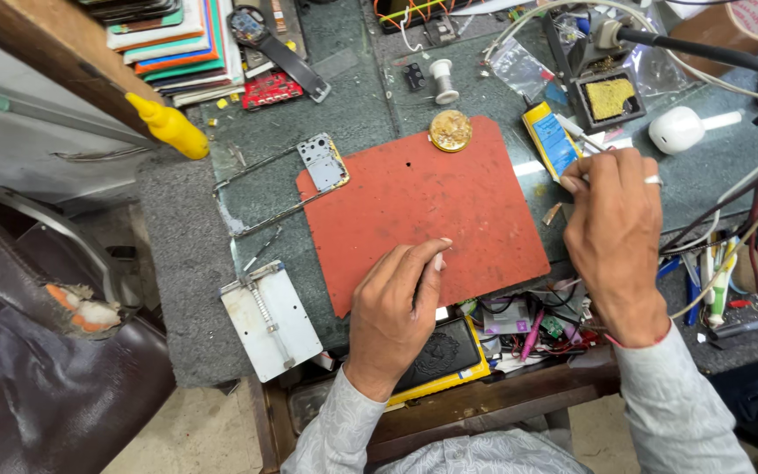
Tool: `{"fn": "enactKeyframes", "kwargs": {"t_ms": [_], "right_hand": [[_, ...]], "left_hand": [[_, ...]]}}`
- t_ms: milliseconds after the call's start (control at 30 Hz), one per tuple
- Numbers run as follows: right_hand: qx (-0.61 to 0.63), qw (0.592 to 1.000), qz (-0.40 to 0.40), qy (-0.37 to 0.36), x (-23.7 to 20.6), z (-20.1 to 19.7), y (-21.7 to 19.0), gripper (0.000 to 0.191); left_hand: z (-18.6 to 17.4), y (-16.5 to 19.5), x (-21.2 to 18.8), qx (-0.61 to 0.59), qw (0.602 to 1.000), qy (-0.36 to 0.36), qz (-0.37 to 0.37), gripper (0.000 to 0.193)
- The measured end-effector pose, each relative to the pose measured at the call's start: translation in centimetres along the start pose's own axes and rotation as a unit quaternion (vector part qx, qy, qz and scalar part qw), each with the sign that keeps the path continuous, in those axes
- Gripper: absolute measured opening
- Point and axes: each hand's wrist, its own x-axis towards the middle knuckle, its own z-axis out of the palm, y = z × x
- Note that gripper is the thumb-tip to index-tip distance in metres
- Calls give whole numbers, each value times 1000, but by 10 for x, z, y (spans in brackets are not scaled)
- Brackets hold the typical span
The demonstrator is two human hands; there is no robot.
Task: The person uses a prying tool to separate a light-blue smartphone back cover from its chassis, then places the cover aside. They pick up a second smartphone with its back already open, use a screwdriver to remove screws from the internal frame, and continue unscrewing components while the phone remains open on the workbench.
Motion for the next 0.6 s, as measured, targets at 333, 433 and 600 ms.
{"fn": "enactKeyframes", "kwargs": {"t_ms": [333,433,600], "right_hand": [[85,996,-11,8,-4,-7,0,15],[98,995,8,18,-2,-12,-4,18],[186,973,122,68,-10,-15,-13,25]], "left_hand": [[10,-1,3,24,1000,-9,-1,18],[10,-2,3,31,999,-12,5,18],[12,-4,5,34,999,-18,-1,19]]}}
